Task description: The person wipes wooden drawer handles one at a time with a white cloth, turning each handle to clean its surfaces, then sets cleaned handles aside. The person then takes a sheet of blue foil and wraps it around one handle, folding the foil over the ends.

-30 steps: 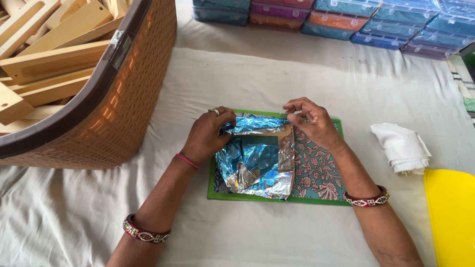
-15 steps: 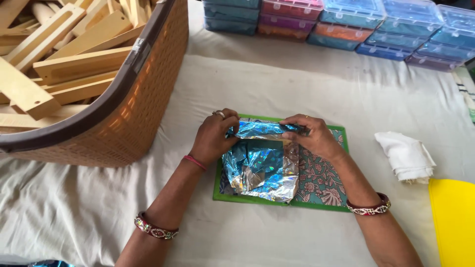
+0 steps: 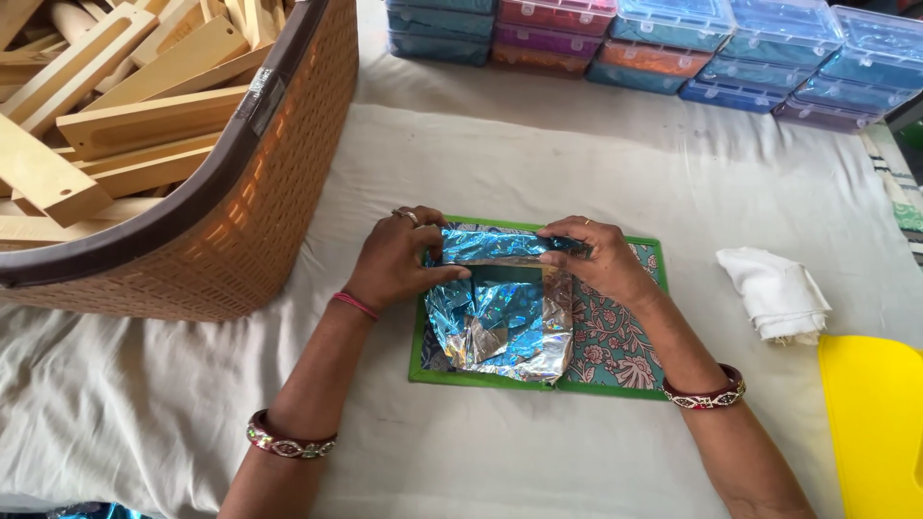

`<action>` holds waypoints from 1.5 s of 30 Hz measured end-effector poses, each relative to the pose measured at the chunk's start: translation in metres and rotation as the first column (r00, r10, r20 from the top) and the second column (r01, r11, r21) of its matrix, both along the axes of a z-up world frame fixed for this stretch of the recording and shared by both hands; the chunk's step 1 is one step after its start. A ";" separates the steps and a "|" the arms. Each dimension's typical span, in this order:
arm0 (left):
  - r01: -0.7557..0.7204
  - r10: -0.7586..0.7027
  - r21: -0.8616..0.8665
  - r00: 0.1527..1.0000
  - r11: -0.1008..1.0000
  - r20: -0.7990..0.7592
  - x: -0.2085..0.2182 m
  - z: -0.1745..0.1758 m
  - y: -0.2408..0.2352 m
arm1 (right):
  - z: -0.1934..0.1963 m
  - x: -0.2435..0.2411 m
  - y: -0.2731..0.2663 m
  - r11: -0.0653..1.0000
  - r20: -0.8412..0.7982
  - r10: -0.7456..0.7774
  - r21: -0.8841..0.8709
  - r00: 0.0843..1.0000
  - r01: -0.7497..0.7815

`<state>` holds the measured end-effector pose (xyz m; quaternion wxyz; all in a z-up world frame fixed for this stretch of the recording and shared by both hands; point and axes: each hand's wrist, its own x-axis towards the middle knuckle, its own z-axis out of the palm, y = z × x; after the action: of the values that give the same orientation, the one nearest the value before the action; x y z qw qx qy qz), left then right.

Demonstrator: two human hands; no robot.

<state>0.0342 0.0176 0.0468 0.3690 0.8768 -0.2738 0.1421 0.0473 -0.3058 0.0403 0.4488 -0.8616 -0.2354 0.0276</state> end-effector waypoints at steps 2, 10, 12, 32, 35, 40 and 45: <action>0.004 -0.004 0.007 0.999 1.000 -0.037 0.000 0.000 0.004 | 0.002 -0.002 0.002 1.000 0.018 0.005 0.009 1.000 -0.005; -0.193 0.201 -0.072 0.970 0.979 0.138 -0.009 -0.006 -0.017 | 0.008 -0.006 0.005 0.998 0.057 -0.033 -0.050 0.998 0.036; -0.148 0.155 -0.060 0.979 0.987 0.135 -0.004 -0.020 -0.018 | 0.009 -0.006 0.004 0.996 0.082 -0.030 -0.076 0.996 0.037; 0.050 -0.046 0.048 0.996 0.998 -0.076 0.002 -0.030 -0.004 | 0.005 -0.005 -0.001 0.991 0.117 0.126 -0.066 0.985 -0.119; 0.029 -0.026 0.065 0.999 0.997 -0.047 0.012 -0.020 -0.008 | 0.010 0.008 -0.007 0.978 0.102 0.209 -0.023 0.973 -0.208; -0.030 0.043 0.091 0.989 0.995 -0.139 0.005 -0.020 -0.010 | 0.014 -0.002 -0.001 0.991 -0.048 0.040 -0.127 0.998 -0.046; -0.036 0.053 0.085 0.977 0.996 -0.205 0.015 -0.011 -0.002 | 0.011 -0.006 0.005 0.967 0.140 0.076 -0.251 0.987 -0.039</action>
<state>0.0493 0.0160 0.0354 0.3564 0.9069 -0.2198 0.0470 0.0411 -0.3013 0.0511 0.3180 -0.9033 -0.2878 0.0053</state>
